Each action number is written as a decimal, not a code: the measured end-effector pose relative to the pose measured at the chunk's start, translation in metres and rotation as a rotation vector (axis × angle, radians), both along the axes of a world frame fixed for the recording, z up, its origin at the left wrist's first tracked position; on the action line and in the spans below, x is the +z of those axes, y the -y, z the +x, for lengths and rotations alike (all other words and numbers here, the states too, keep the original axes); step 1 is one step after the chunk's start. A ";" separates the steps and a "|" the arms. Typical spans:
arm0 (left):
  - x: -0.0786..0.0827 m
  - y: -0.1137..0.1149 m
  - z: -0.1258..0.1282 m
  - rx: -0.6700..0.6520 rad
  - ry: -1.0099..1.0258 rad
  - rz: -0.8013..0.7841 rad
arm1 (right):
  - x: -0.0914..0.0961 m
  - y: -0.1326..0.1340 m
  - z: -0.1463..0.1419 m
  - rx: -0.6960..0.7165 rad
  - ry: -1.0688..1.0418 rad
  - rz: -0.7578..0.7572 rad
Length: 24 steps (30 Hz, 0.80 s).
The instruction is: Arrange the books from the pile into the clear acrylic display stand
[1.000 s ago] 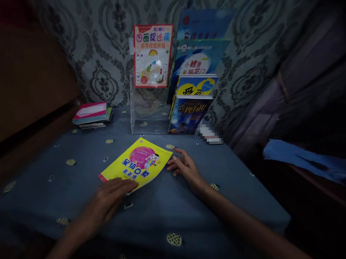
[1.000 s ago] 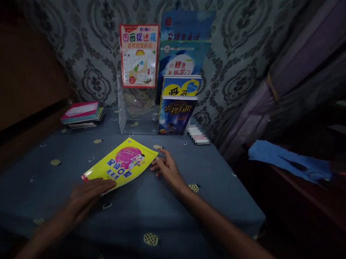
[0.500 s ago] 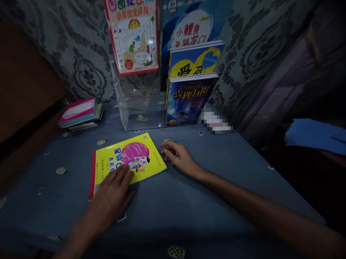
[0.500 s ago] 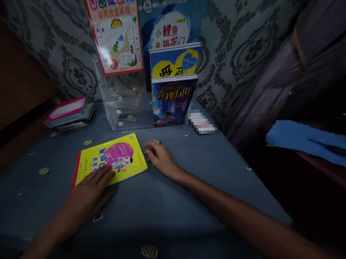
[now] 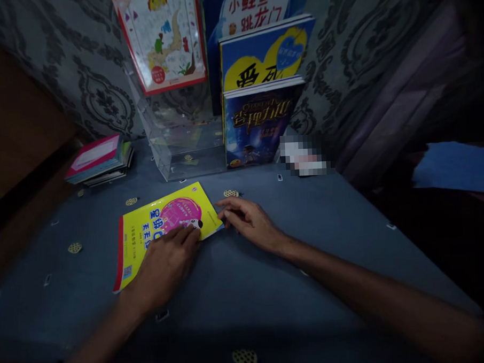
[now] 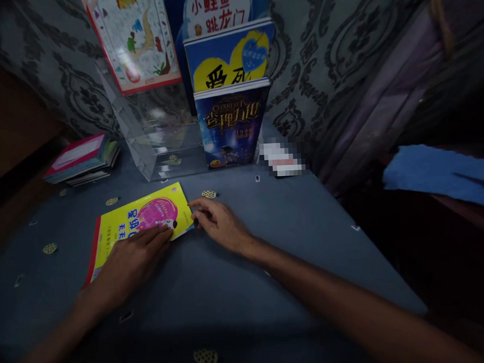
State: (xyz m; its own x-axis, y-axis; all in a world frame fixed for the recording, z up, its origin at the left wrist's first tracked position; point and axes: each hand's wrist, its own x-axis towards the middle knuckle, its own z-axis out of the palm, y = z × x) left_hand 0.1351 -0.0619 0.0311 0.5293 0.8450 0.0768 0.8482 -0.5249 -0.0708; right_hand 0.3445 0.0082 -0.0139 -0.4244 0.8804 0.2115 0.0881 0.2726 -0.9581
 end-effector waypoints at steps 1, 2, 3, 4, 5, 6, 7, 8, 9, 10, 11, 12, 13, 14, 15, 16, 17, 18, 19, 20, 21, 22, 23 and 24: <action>0.002 0.000 0.001 0.008 -0.009 -0.006 | 0.000 0.000 0.000 0.007 -0.004 -0.007; 0.004 -0.001 0.002 0.014 -0.016 -0.009 | 0.000 0.000 0.000 0.012 -0.010 -0.014; 0.006 -0.001 0.003 0.017 -0.021 -0.010 | -0.001 0.000 0.000 0.018 -0.022 -0.022; 0.006 -0.002 0.003 0.017 -0.022 -0.011 | -0.002 0.000 0.000 0.026 -0.036 -0.033; 0.007 -0.002 0.004 0.016 -0.020 -0.008 | -0.002 0.000 0.000 0.035 -0.051 -0.047; 0.006 -0.002 0.004 0.016 -0.018 -0.004 | -0.003 0.000 0.000 0.044 -0.065 -0.063; 0.005 -0.002 0.004 0.018 -0.014 0.001 | -0.003 0.000 0.000 0.052 -0.077 -0.078; 0.004 -0.001 0.005 0.022 -0.011 0.006 | -0.003 0.000 0.000 0.057 -0.089 -0.091; 0.003 0.001 0.006 0.026 -0.009 0.008 | -0.004 0.000 0.000 0.057 -0.097 -0.101; 0.002 0.002 0.007 0.032 -0.006 0.011 | -0.004 0.000 0.000 0.055 -0.103 -0.111; 0.002 0.004 0.007 0.039 -0.002 0.009 | -0.004 0.001 0.000 0.056 -0.101 -0.122; 0.002 0.005 0.007 0.043 0.006 0.003 | -0.004 0.001 0.000 0.059 -0.092 -0.136; 0.002 0.005 0.005 0.044 0.021 -0.010 | -0.005 0.002 0.000 0.060 -0.076 -0.148; 0.002 0.004 0.002 0.041 0.044 -0.034 | -0.005 0.002 -0.001 0.066 -0.054 -0.159; 0.002 0.001 -0.004 0.043 0.069 -0.063 | -0.006 0.003 -0.001 0.070 -0.029 -0.167; 0.003 -0.004 -0.012 0.058 0.087 -0.088 | -0.007 0.003 -0.002 0.071 -0.007 -0.166; 0.004 -0.010 -0.022 0.099 0.091 -0.103 | -0.008 0.003 -0.002 0.074 0.018 -0.162; 0.006 -0.017 -0.034 0.164 0.084 -0.107 | -0.008 0.003 -0.003 0.073 0.043 -0.151; 0.007 -0.024 -0.047 0.256 0.058 -0.098 | -0.009 0.002 -0.004 0.071 0.068 -0.137; 0.009 -0.031 -0.059 0.360 0.032 -0.096 | -0.009 0.001 -0.005 0.065 0.094 -0.119; 0.011 -0.036 -0.071 0.435 0.018 -0.117 | -0.009 -0.001 -0.006 0.053 0.116 -0.094; 0.013 -0.038 -0.081 0.475 0.008 -0.148 | -0.008 -0.004 -0.006 0.035 0.136 -0.062; 0.014 -0.038 -0.088 0.491 -0.002 -0.175 | -0.008 -0.008 -0.007 0.013 0.154 -0.023; 0.015 -0.036 -0.093 0.490 -0.016 -0.196 | -0.008 -0.013 -0.007 -0.009 0.171 0.023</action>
